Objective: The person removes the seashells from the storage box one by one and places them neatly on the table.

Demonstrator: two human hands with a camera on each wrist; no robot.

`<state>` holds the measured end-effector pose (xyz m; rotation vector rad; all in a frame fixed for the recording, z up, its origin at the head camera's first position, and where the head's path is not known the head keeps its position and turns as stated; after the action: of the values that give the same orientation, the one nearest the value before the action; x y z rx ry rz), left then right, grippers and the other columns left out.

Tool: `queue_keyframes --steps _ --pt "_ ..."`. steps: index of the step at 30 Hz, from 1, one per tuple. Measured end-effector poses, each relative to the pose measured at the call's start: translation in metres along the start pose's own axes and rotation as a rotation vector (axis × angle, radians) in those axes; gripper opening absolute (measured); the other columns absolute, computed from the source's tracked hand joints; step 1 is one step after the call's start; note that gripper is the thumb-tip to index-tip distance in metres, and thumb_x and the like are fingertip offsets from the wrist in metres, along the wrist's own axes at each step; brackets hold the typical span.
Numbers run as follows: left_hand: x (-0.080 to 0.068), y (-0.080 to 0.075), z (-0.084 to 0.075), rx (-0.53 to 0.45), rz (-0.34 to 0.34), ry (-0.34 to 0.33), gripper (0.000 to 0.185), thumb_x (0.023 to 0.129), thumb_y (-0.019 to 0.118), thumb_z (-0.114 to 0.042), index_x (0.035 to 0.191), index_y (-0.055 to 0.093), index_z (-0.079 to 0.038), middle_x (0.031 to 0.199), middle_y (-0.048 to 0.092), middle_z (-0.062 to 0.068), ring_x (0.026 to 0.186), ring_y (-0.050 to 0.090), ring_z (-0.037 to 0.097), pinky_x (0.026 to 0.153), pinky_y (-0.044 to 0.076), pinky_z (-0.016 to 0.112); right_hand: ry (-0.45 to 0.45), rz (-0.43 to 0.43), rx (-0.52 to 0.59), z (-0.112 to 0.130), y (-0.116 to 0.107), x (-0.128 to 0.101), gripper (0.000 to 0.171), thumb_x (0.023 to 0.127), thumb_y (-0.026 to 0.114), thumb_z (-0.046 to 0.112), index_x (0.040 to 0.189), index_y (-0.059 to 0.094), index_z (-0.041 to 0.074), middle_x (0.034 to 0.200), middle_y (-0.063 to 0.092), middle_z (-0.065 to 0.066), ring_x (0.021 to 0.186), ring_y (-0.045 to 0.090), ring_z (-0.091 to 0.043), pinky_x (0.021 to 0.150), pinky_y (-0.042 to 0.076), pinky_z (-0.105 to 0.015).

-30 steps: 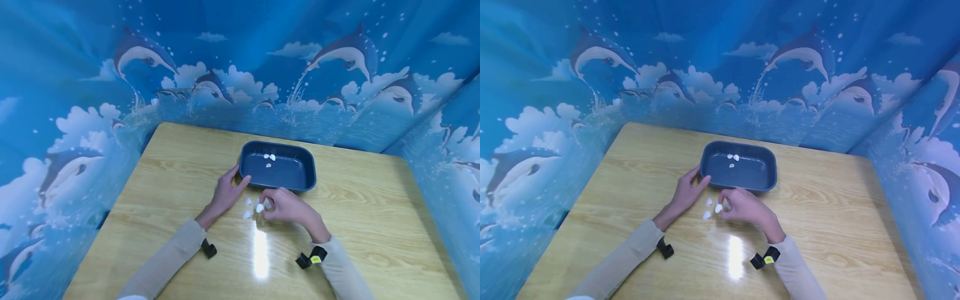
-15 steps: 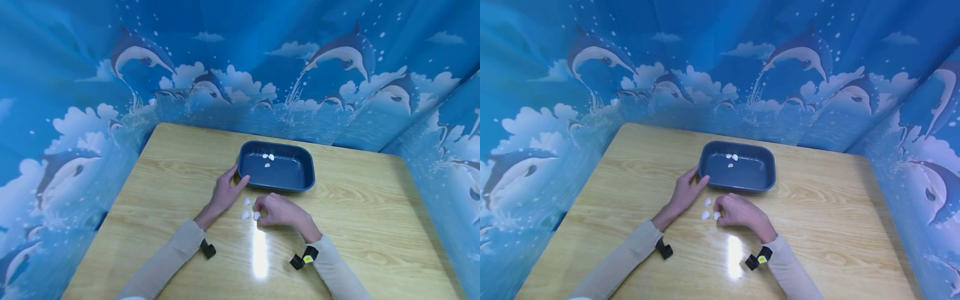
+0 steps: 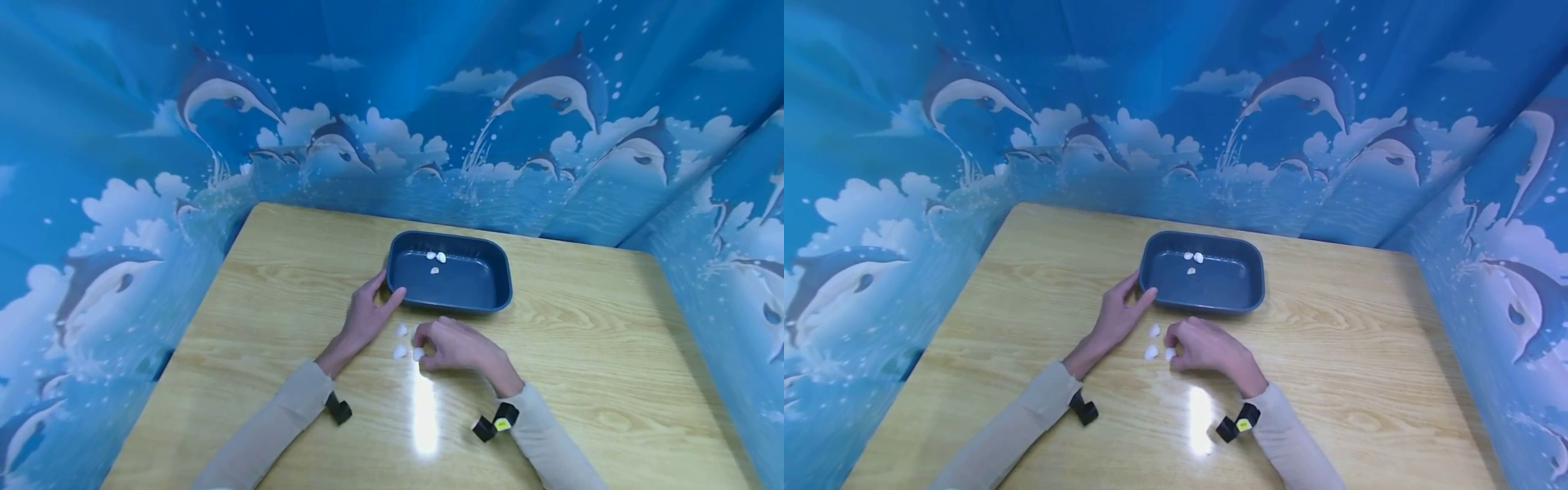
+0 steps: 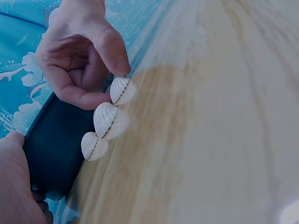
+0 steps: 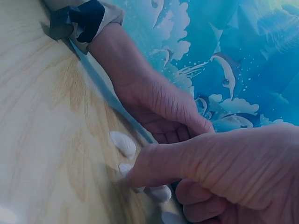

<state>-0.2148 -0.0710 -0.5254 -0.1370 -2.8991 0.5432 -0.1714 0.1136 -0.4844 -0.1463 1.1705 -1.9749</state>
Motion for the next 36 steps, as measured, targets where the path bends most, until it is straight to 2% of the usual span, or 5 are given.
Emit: queue_keyframes --steps 7,14,20,29,36 --pt "0.0 -0.001 0.001 -0.009 0.001 0.0 0.078 0.101 0.063 -0.056 0.158 0.04 -0.007 0.163 0.041 0.01 0.152 0.037 0.02 0.125 0.033 0.039 -0.034 -0.065 0.022 0.009 -0.012 -0.008 0.025 0.092 0.078 0.016 0.115 0.074 0.008 0.062 0.051 0.01 0.051 0.043 -0.002 0.047 0.033 -0.02" --pt "0.0 0.0 0.001 -0.007 0.005 -0.004 0.08 0.101 0.062 -0.058 0.158 0.04 -0.007 0.163 0.041 0.008 0.152 0.036 0.017 0.124 0.033 0.036 -0.112 -0.282 0.025 0.009 -0.039 -0.024 0.019 0.093 0.077 0.012 0.11 0.075 0.005 0.062 0.046 0.013 0.053 0.04 -0.001 0.049 0.034 -0.02" --pt "0.001 0.001 0.002 -0.02 0.002 -0.001 0.072 0.103 0.065 -0.046 0.159 0.039 -0.007 0.163 0.039 0.007 0.152 0.035 0.016 0.124 0.033 0.036 -0.138 -0.455 0.056 -0.008 -0.058 -0.031 0.013 0.094 0.076 0.008 0.107 0.075 0.005 0.061 0.04 0.012 0.052 0.036 -0.002 0.05 0.035 -0.022" --pt "0.0 0.001 0.004 -0.014 -0.011 -0.006 0.077 0.101 0.065 -0.053 0.158 0.041 -0.008 0.163 0.042 0.008 0.152 0.037 0.02 0.123 0.035 0.039 -0.022 -0.563 0.039 -0.044 -0.074 -0.026 0.014 0.096 0.073 0.006 0.108 0.073 -0.001 0.058 0.04 0.008 0.048 0.036 -0.007 0.048 0.034 -0.024" --pt "-0.001 -0.001 0.0 -0.01 -0.026 0.016 0.076 0.1 0.066 -0.051 0.157 0.043 -0.006 0.16 0.045 0.012 0.15 0.041 0.023 0.123 0.036 0.038 0.146 -0.586 -0.073 -0.067 -0.082 -0.004 0.014 0.097 0.073 0.013 0.108 0.074 0.004 0.057 0.045 0.004 0.047 0.039 -0.013 0.045 0.029 -0.026"
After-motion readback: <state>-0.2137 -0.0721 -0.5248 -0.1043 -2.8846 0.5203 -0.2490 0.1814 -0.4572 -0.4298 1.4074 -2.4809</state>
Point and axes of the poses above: each hand's wrist, its own x-axis towards the middle knuckle, its own y-axis out of the palm, z = x × y, the point moved 4 cm from there along x, towards the middle knuckle
